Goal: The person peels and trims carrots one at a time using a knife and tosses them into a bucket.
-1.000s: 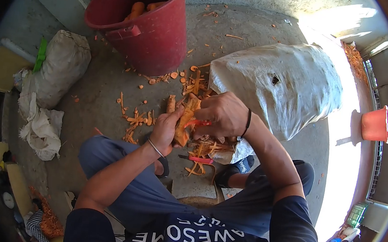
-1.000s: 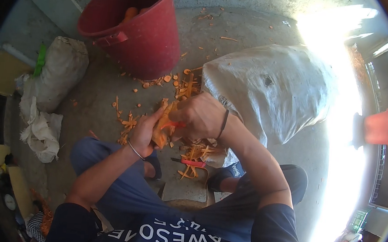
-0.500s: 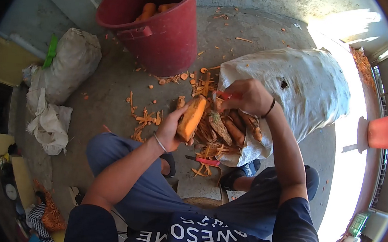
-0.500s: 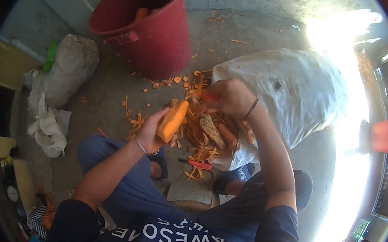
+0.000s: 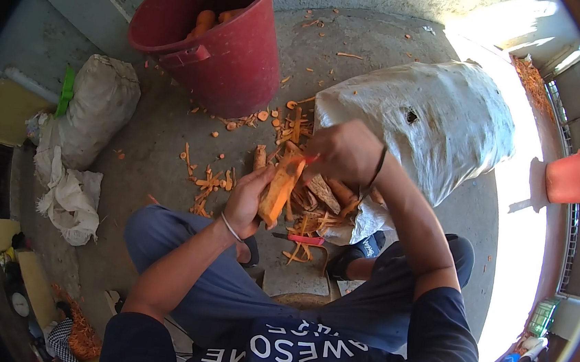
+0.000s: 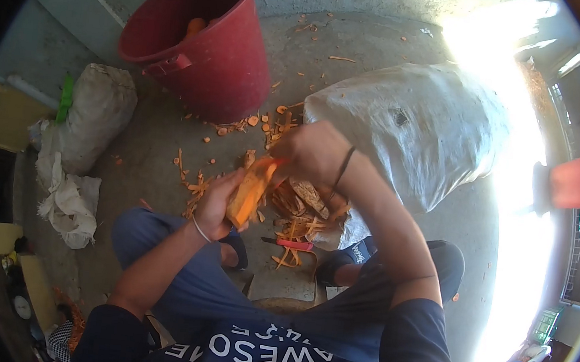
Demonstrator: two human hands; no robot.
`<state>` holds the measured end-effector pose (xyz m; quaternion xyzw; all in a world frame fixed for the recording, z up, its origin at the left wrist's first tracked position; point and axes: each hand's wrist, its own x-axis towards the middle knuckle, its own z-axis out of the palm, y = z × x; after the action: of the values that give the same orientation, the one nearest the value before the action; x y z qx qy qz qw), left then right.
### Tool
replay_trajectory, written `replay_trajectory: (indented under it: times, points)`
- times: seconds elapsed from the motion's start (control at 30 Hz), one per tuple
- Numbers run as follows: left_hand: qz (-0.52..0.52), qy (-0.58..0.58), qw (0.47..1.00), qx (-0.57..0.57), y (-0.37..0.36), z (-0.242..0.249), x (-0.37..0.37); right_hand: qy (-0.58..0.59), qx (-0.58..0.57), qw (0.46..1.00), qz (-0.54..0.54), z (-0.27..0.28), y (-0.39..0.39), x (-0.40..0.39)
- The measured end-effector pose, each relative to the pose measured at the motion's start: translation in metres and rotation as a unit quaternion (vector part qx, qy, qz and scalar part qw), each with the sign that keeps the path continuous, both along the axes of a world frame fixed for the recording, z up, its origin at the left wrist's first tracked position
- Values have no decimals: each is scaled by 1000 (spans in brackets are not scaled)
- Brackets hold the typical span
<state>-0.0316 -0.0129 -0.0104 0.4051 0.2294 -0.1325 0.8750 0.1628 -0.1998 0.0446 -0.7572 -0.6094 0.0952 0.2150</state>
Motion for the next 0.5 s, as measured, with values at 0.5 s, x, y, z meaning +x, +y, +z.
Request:
replay_trajectory:
  times: [0.5]
  points:
    - [-16,-7,995,-101,25,-39,21,321,31,946,-27,14,-9,19]
